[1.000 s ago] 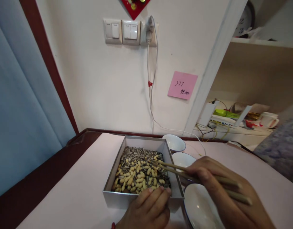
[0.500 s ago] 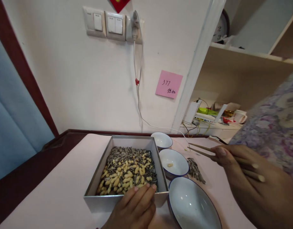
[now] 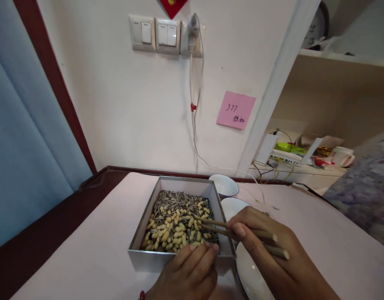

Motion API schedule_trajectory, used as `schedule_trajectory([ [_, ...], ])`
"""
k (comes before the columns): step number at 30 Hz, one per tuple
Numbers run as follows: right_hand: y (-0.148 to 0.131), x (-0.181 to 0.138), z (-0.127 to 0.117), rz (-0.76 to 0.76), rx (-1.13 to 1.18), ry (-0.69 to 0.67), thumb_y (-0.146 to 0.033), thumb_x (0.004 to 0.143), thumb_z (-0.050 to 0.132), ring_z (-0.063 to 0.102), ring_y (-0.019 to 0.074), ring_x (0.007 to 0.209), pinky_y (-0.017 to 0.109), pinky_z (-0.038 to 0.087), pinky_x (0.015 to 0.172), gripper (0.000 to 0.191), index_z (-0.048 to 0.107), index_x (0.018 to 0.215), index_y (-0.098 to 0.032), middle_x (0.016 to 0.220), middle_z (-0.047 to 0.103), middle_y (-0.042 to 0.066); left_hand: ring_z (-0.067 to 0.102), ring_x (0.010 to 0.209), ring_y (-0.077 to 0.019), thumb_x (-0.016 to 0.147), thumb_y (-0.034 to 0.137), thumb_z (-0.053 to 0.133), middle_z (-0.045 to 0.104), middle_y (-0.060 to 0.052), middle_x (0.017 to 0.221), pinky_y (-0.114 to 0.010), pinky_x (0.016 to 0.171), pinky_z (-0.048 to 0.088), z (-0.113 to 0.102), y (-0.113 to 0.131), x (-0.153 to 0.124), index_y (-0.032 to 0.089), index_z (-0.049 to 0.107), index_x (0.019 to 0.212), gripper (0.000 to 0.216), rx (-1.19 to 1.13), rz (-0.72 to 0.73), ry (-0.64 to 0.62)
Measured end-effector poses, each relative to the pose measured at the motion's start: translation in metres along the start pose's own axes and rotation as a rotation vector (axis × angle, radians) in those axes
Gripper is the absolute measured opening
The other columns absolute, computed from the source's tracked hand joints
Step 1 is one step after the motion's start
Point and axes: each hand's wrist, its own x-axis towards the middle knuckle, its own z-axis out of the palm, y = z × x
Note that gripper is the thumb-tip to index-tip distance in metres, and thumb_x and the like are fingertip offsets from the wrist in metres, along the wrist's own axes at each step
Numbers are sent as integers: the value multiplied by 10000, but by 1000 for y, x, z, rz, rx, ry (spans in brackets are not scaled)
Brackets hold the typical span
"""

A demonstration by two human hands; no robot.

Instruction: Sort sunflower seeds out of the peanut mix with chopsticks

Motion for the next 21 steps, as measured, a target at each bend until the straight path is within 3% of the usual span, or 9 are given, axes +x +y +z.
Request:
schedule_trajectory([
  [7,5,-2,5,21,41,-97,-406,1078,443,627,129,765,216,482,689,343,597,829,-226,814,630,-9,533,1265,-128,947,313,669,650,20,1361,-322,1216,225,4,0,-6,284,717,931,58,21,13,26],
  [11,4,-2,9,-5,50,-89,-401,1074,442,649,144,807,231,498,740,327,629,865,-232,845,649,2,529,1295,-131,917,329,715,655,31,1364,-311,1197,259,4,-1,-6,293,714,944,45,42,26,28],
  [16,5,1,17,6,51,-151,-412,1078,413,641,145,773,233,489,701,355,628,868,-222,844,646,16,522,1311,-136,887,355,743,683,29,1312,-316,1212,230,6,0,-5,302,726,924,66,32,7,51],
  [21,7,3,18,-1,28,-91,-405,1080,407,615,140,724,223,477,654,400,578,778,-207,788,616,14,541,1289,-142,882,322,750,682,19,1320,-324,1209,245,4,2,-6,299,727,920,50,38,11,35],
])
